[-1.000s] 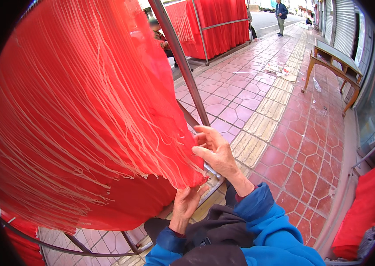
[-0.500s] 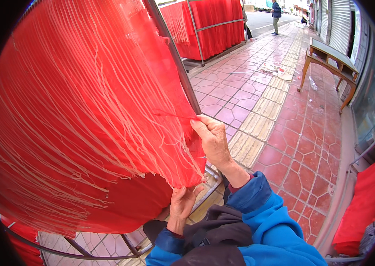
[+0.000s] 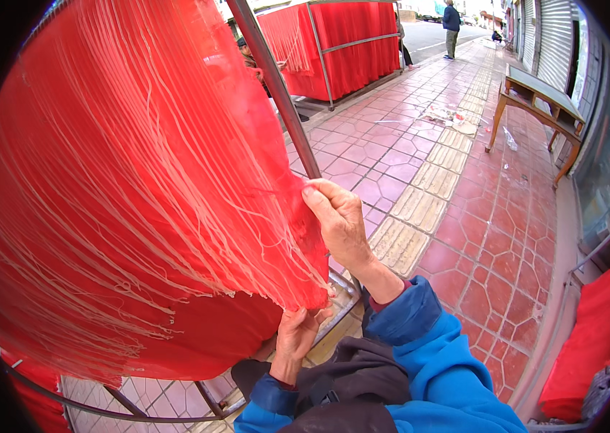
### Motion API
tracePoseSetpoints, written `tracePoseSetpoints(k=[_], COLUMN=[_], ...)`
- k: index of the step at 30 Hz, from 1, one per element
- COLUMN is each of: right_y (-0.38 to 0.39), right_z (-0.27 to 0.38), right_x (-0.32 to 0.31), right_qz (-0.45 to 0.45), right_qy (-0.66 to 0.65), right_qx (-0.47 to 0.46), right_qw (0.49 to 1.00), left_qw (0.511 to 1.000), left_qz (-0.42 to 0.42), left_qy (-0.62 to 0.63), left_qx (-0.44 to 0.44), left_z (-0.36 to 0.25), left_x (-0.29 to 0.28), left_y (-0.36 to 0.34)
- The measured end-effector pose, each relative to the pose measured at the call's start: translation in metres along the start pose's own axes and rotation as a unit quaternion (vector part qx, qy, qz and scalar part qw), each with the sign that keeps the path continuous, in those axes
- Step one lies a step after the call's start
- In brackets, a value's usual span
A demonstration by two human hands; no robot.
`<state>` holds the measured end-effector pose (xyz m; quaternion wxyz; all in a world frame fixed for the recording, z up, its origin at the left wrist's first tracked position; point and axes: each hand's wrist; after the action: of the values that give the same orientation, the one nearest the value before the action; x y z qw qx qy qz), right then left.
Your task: The person repairs a red fishing net by hand, repeatedly pulling loose white threads, tying knots, and securing the net to a metal frame. The hands work continuously on different sections of the net throughout the clip.
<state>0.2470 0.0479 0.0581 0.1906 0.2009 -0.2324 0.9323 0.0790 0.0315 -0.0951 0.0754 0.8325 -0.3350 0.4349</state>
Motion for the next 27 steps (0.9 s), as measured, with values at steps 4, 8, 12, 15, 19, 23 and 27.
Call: tracePoseSetpoints(k=[4, 8, 12, 15, 19, 23, 27], right_y=[-0.010, -0.018, -0.026, -0.034, -0.041, -0.050, -0.052], right_z=[0.009, 0.008, -0.009, -0.028, -0.044, -0.050, -0.057], right_x=[0.001, -0.004, -0.024, -0.044, -0.064, -0.069, -0.074], right_qz=[-0.024, -0.056, -0.045, -0.027, 0.043, 0.100, 0.169], right_qy=[-0.020, -0.088, -0.215, -0.293, -0.401, -0.462, -0.482], right_qx=[-0.024, 0.020, 0.099, 0.212, 0.275, 0.233, 0.274], right_qw=[0.999, 0.994, 0.971, 0.932, 0.873, 0.850, 0.815], left_qw=[1.000, 1.000, 1.000, 1.000, 0.999, 0.999, 0.999], left_qz=[-0.001, -0.005, -0.022, -0.017, -0.017, -0.029, -0.021], left_qy=[0.000, 0.012, 0.019, 0.019, 0.021, 0.018, 0.012], left_qx=[-0.017, -0.007, -0.006, -0.007, -0.017, -0.017, -0.023], left_z=[-0.002, -0.004, -0.002, -0.001, -0.002, -0.001, -0.001], left_x=[-0.001, -0.004, -0.006, -0.007, -0.008, -0.007, -0.006], left_y=[0.000, 0.000, -0.001, 0.000, 0.000, -0.002, -0.002])
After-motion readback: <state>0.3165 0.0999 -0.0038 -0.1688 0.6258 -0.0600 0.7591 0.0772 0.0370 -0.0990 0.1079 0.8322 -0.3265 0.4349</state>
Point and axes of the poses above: each hand's wrist, its own y-axis away from the middle knuckle, its own x-axis out of the palm, z = x × y, and after that the axes turned 7 degrees about x, right-handed
